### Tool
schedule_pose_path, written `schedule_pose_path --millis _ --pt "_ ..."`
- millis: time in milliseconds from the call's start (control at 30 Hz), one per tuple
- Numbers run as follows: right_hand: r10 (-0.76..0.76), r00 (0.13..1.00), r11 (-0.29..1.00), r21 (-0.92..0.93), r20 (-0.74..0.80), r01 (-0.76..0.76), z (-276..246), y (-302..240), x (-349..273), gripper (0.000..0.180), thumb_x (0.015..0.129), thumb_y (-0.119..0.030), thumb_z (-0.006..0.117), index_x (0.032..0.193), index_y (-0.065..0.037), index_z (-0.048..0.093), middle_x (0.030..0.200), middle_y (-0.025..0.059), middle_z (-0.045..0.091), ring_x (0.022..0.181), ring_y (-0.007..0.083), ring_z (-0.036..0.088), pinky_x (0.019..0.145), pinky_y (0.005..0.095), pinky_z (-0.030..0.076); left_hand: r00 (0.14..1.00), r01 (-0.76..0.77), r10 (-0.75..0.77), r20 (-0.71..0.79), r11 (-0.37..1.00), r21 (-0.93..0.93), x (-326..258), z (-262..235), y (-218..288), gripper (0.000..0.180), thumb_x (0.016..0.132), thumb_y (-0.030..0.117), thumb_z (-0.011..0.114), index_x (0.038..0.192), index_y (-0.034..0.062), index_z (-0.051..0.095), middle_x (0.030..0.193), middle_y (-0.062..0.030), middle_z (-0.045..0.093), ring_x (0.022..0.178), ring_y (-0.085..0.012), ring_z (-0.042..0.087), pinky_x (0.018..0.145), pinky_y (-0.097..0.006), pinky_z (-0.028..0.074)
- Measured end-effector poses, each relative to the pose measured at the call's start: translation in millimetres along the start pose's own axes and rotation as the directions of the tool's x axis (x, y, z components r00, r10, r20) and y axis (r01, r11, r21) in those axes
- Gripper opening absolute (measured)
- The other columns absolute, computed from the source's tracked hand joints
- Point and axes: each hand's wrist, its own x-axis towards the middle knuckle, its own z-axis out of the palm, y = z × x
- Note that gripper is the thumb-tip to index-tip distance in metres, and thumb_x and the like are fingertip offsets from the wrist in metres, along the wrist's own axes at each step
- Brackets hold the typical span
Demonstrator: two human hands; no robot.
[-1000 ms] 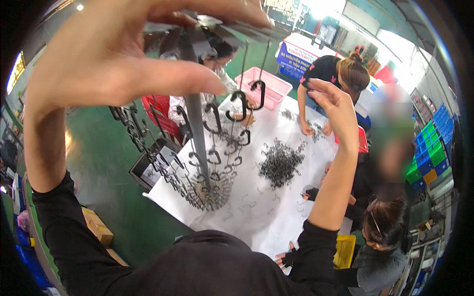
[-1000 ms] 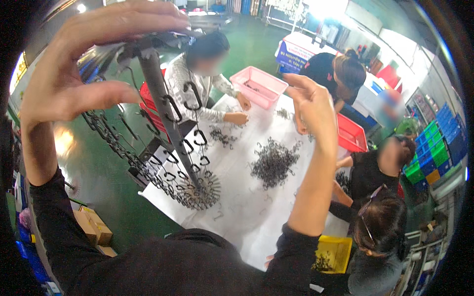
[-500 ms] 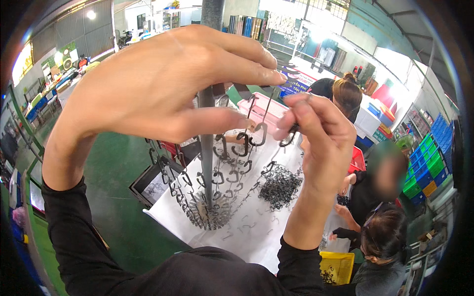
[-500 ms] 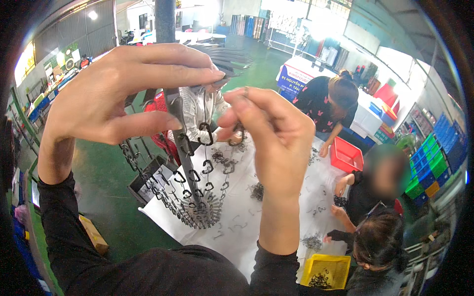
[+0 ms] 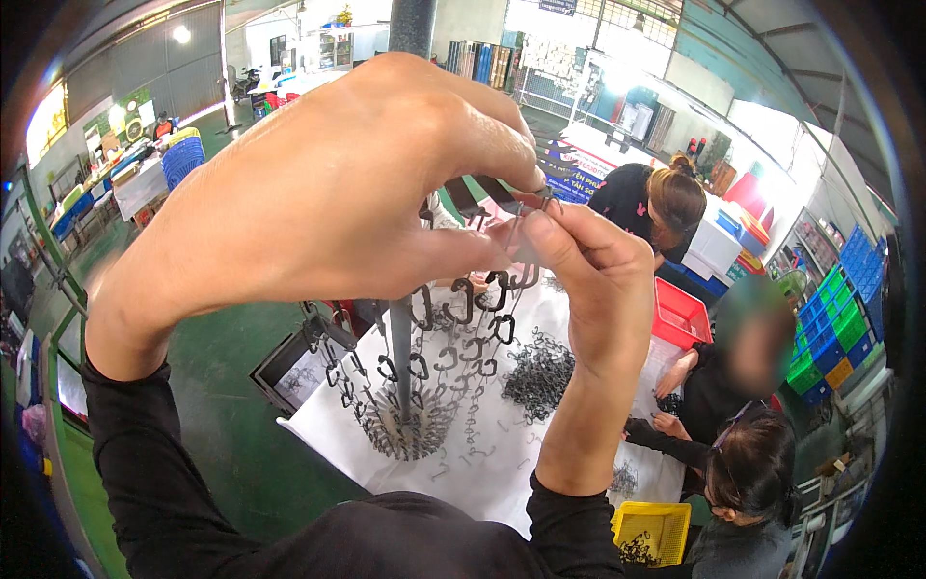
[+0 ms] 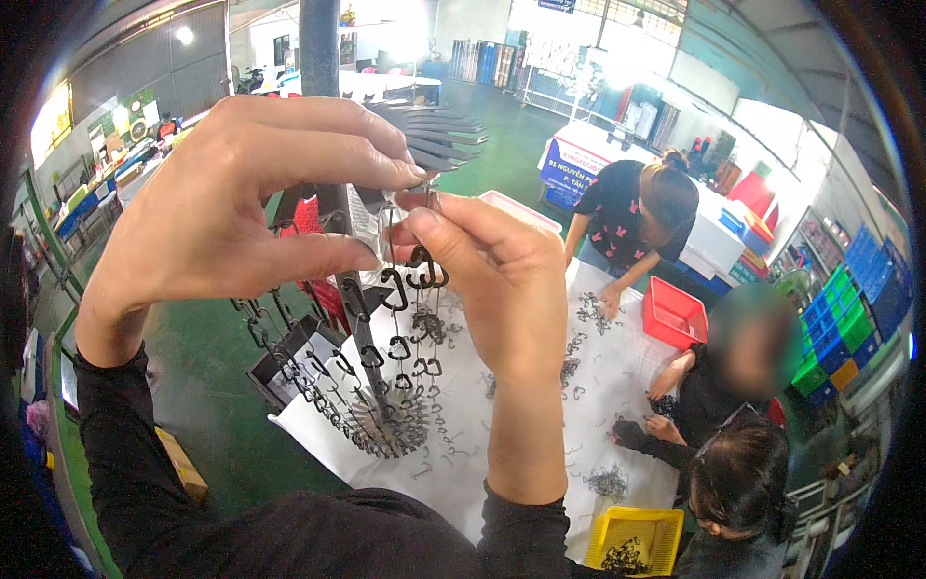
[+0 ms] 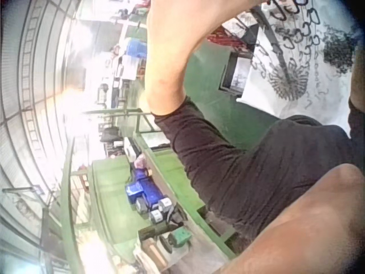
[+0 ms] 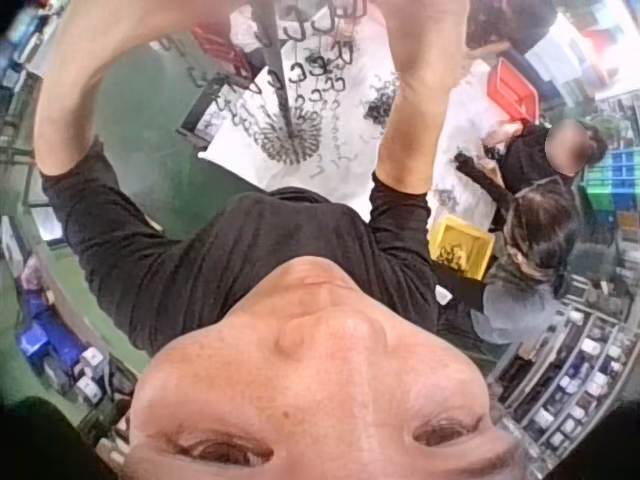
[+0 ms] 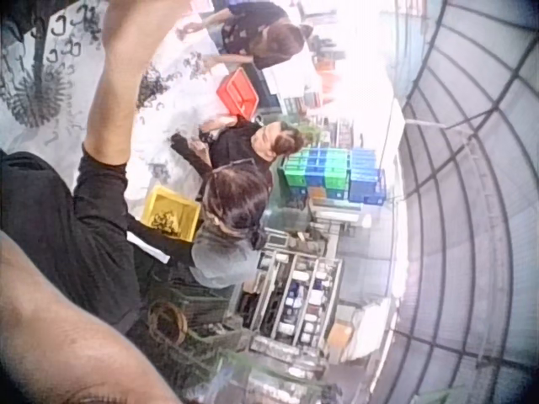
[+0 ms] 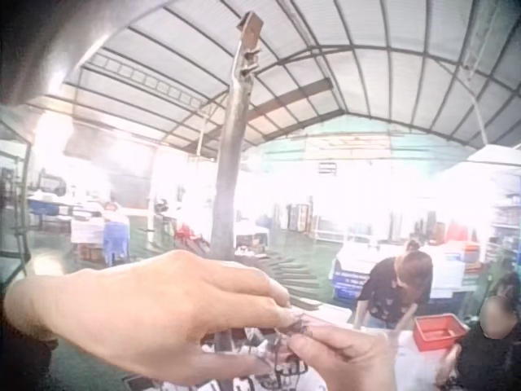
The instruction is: The person attaches small metal hooks to a rotating metal rack by hand. They repeatedly pick hooks from a table and clip them onto the rack while coworkers sort hooks nearby.
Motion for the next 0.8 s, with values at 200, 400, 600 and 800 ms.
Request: schedule_pose_path --millis 200,400,600,800 --pt "-0.031 0.996 0.994 0.099 -0.088 0.040 -21 1 -2 0.016 0.087 -0.005 0.063 0.096 0.007 0.068 0.075 0.0101 0.066 0.068 0.0155 0.064 0.066 0.0273 0.053 0.999 0.020 -0.022 0.026 0.998 0.058 0 1 2 0.051 0.062 0.004 0.078 0.111 0.0036 0.064 0.111 -0.0153 0.064 0.098 -0.0329 0.063 0.081 -0.038 0.051" --pt "0.071 0.997 0.997 0.043 0.002 -0.071 -37 -3 -4 0.017 0.088 -0.003 0.063 0.100 0.008 0.067 0.088 0.0137 0.069 0.076 0.0174 0.067 0.074 0.0289 0.054 0.997 -0.011 -0.002 0.081 0.987 0.160 6 -1 0 0.059 0.064 0.009 0.078 0.120 0.0053 0.061 0.118 -0.0170 0.061 0.103 -0.0332 0.062 0.085 -0.039 0.051" --pt "0.054 0.998 0.998 0.023 -0.008 -0.054 -18 3 -3 0.016 0.088 -0.005 0.064 0.098 0.007 0.068 0.087 0.0101 0.070 0.079 0.0132 0.065 0.076 0.0238 0.051 0.998 -0.004 0.006 0.065 1.000 -0.023 8 2 6 0.052 0.062 0.005 0.078 0.113 0.0047 0.066 0.111 -0.0146 0.064 0.097 -0.0293 0.064 0.080 -0.037 0.051" --pt "-0.053 0.996 0.994 0.090 -0.077 0.059 -9 4 -7 0.012 0.087 -0.003 0.063 0.094 0.006 0.069 0.076 0.0072 0.067 0.069 0.0115 0.062 0.066 0.0247 0.050 0.999 -0.045 0.047 0.023 0.996 -0.081 10 5 11 0.049 0.060 0.001 0.078 0.108 0.0043 0.068 0.103 -0.0130 0.065 0.089 -0.0280 0.065 0.075 -0.034 0.052"
